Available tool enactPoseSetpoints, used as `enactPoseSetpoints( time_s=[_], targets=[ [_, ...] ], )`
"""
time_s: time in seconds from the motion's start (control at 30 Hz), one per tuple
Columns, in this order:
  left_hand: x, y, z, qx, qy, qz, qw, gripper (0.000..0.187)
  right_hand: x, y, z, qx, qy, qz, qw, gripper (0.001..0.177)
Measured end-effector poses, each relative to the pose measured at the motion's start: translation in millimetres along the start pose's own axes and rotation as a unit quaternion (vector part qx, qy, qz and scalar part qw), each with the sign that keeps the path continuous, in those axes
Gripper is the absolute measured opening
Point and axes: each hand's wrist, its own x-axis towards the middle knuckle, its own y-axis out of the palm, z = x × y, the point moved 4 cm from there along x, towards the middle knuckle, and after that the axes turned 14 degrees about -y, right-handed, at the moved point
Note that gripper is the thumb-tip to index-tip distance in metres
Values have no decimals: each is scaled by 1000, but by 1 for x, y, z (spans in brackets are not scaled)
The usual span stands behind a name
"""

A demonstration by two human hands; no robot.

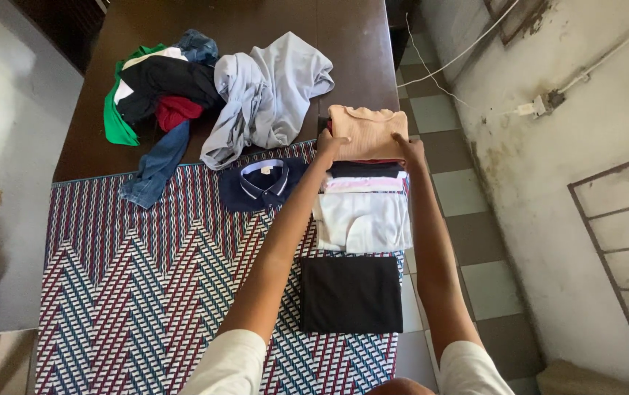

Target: Folding various items of laundry on a table.

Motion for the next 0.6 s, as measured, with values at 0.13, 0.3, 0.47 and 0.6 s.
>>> enactPoseSetpoints(
  time_s=[0.13, 0.3, 0.47, 0.6],
  targets=[
    [-3, -2, 0, -107, -39, 104, 988, 57, -16, -2, 24, 126, -12, 43, 991, 59],
    [-28, -20, -8, -238, -54, 251, 937, 50, -52, -3, 62, 291, -23, 87, 952, 57],
    [-91, -100, 9, -241, 53, 256, 935, 57, -90, 20, 18, 268, -73, 135, 951, 54],
    [-158, -184, 53, -249, 54, 218, 942, 69, -186, 77, 11, 355, -120, 237, 897, 66]
  ],
)
